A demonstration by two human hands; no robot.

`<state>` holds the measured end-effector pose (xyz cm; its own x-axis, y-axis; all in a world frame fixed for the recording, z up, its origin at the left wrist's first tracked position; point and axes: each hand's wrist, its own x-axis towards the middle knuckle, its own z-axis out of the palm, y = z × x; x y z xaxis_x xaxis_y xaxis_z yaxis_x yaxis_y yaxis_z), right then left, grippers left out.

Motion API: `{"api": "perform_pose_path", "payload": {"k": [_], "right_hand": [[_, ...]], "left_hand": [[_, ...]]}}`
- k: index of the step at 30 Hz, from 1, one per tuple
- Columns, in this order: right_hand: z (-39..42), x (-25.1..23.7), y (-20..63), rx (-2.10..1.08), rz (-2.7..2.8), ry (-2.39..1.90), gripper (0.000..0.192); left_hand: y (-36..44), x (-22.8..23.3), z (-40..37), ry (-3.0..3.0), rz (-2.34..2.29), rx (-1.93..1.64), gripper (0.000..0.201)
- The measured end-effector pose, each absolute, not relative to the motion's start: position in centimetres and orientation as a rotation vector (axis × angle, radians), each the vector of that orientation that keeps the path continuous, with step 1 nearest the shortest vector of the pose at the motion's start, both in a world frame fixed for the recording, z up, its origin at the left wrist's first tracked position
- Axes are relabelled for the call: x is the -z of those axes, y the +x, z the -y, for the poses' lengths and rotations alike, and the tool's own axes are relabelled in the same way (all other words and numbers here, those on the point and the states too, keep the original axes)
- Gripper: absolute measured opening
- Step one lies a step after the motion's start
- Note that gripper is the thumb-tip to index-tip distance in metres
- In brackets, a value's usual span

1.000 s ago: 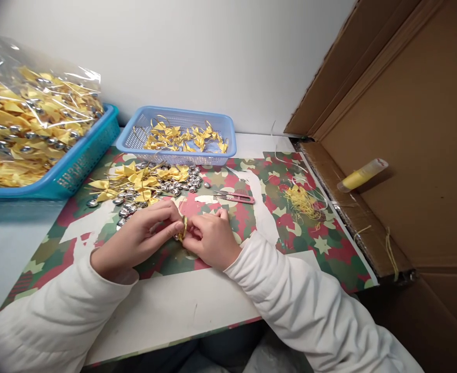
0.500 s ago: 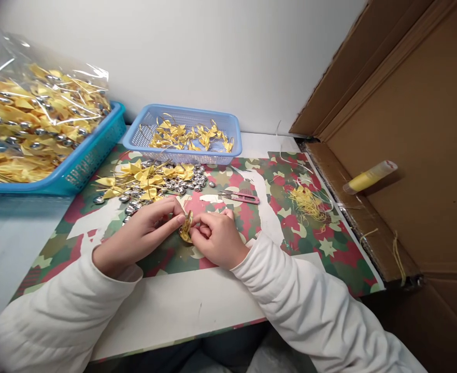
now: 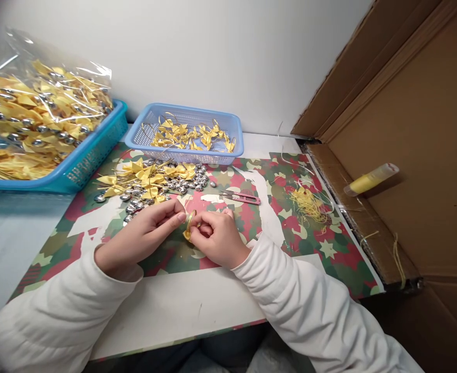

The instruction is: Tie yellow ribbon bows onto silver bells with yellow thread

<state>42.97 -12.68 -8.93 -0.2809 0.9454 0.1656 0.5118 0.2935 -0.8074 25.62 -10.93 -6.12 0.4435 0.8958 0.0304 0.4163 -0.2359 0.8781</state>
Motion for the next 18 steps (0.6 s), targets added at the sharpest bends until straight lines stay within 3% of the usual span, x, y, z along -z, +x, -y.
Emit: {"api": "perform_pose_path", "payload": {"k": [11, 18], "right_hand": [[12.6, 9.1, 43.8, -0.493, 2.012, -1.301, 0.01], [12.4, 9.3, 44.0, -0.525, 2.054, -1.35, 0.01]], "left_hand": [[25.5, 6.8, 10.9, 1.929, -1.212, -0.439, 0.041], [25.5, 7.2, 11.2, 2.099, -1.272, -0.389, 0.041]]}}
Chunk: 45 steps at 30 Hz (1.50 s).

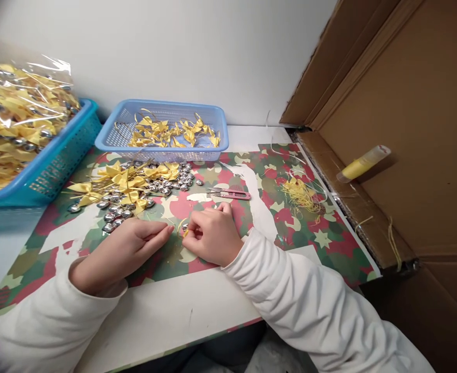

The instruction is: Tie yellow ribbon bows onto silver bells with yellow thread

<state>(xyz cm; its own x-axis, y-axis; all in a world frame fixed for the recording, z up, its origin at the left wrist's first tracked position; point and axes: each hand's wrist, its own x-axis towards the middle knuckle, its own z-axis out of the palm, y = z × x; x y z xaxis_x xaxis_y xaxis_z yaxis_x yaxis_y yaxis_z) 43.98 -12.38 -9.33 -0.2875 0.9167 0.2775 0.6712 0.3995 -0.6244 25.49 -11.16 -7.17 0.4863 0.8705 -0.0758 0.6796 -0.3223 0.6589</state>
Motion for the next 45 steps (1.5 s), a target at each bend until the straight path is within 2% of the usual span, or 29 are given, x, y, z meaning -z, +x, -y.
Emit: {"api": "perform_pose_path", "payload": {"k": [7, 12, 15, 18, 21, 24, 29, 32, 38, 45], "right_hand": [[12.5, 9.4, 43.8, -0.606, 2.031, -1.391, 0.012], [11.8, 8.4, 45.0, -0.634, 1.97, -1.353, 0.004], [10.2, 7.8, 47.2, -0.426, 1.891, -1.536, 0.007], [8.7, 7.9, 49.6, -0.161, 1.941, -1.759, 0.029], [7.9, 8.5, 50.9, -0.127, 2.082, -1.839, 0.028], [7.9, 8.5, 50.9, -0.209, 2.137, -1.83, 0.022], [9.0, 6.8, 50.0, -0.764, 2.167, -1.495, 0.014], [9.8, 5.9, 49.7, -0.88, 2.221, -1.371, 0.018], [10.7, 5.2, 49.3, -0.816, 2.299, -1.244, 0.023], [11.5, 6.2, 47.5, -0.478, 2.291, -1.392, 0.025]], "left_hand": [[25.4, 7.1, 11.2, 2.13, -1.275, -0.392, 0.04], [25.4, 6.8, 11.0, 2.062, -1.261, -0.348, 0.04], [25.3, 6.7, 10.9, 2.032, -1.24, -0.344, 0.041], [25.3, 6.8, 10.9, 2.022, -1.251, -0.346, 0.041], [25.3, 6.8, 10.9, 1.998, -1.266, -0.364, 0.042], [25.5, 6.8, 10.9, 1.927, -1.278, -0.444, 0.041], [25.6, 6.6, 10.9, 1.801, -1.321, -0.567, 0.041], [25.6, 6.7, 10.8, 1.761, -1.332, -0.576, 0.042], [25.5, 6.8, 10.7, 1.734, -1.333, -0.573, 0.043], [25.6, 6.9, 10.8, 1.703, -1.353, -0.558, 0.044]]}}
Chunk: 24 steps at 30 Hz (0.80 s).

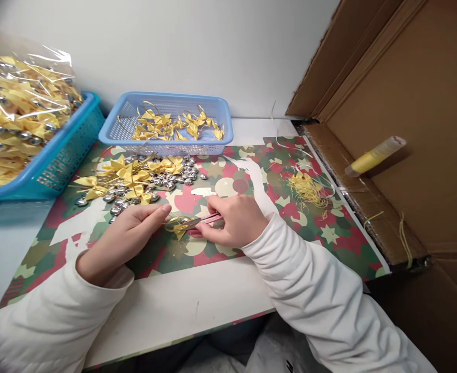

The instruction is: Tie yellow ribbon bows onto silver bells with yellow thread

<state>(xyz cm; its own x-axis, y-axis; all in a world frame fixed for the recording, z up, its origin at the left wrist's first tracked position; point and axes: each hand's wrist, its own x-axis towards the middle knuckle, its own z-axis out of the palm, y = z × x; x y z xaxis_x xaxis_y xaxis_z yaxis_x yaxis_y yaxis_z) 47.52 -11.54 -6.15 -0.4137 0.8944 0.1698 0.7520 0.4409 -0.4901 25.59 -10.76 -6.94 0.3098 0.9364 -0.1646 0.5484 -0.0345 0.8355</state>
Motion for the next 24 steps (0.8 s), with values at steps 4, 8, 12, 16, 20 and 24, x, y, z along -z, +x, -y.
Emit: {"api": "perform_pose_path", "payload": {"k": [4, 8, 12, 16, 20, 24], "right_hand": [[11.66, 6.63, 47.04, -0.419, 2.301, -1.445, 0.026], [11.61, 6.8, 47.11, -0.365, 2.287, -1.451, 0.027], [11.66, 6.83, 47.19, -0.304, 2.287, -1.452, 0.027], [11.74, 6.8, 47.14, -0.275, 2.283, -1.454, 0.027], [11.76, 6.78, 47.03, -0.277, 2.283, -1.488, 0.026], [11.77, 6.81, 46.88, -0.335, 2.277, -1.508, 0.027]], "left_hand": [[25.65, 6.84, 10.82, 1.685, -1.344, -0.559, 0.044], [25.63, 6.87, 10.8, 1.682, -1.337, -0.556, 0.044], [25.6, 6.98, 10.78, 1.687, -1.323, -0.57, 0.044], [25.6, 7.03, 10.79, 1.69, -1.319, -0.566, 0.044], [25.63, 6.95, 10.8, 1.696, -1.324, -0.568, 0.044], [25.7, 6.81, 10.82, 1.697, -1.323, -0.576, 0.044]]}}
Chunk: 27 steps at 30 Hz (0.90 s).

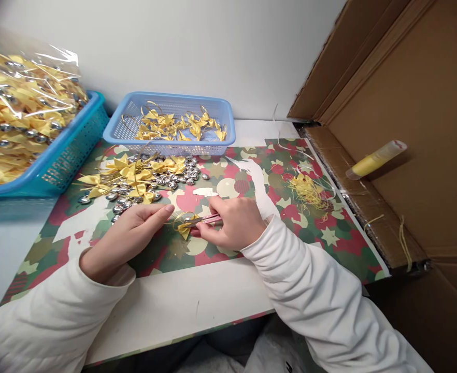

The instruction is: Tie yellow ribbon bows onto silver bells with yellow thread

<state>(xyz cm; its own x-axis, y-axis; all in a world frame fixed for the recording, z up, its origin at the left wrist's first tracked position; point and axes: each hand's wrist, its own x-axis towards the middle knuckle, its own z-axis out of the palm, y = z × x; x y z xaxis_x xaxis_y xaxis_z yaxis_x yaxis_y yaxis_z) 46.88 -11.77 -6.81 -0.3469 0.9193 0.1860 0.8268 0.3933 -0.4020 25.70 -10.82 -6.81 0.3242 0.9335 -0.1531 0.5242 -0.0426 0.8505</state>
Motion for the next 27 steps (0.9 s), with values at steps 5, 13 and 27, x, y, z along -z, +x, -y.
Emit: {"api": "perform_pose_path", "payload": {"k": [5, 13, 27], "right_hand": [[11.8, 7.0, 46.8, -0.415, 2.256, -1.51, 0.028], [11.7, 7.1, 46.7, -0.501, 2.23, -1.512, 0.028], [10.9, 6.6, 48.1, -0.68, 2.107, -1.332, 0.024]], "left_hand": [[25.8, 6.7, 10.9, 1.693, -1.319, -0.583, 0.043], [25.8, 6.8, 10.9, 1.689, -1.312, -0.576, 0.043], [25.6, 6.7, 10.9, 1.652, -1.417, -0.748, 0.043]]}}
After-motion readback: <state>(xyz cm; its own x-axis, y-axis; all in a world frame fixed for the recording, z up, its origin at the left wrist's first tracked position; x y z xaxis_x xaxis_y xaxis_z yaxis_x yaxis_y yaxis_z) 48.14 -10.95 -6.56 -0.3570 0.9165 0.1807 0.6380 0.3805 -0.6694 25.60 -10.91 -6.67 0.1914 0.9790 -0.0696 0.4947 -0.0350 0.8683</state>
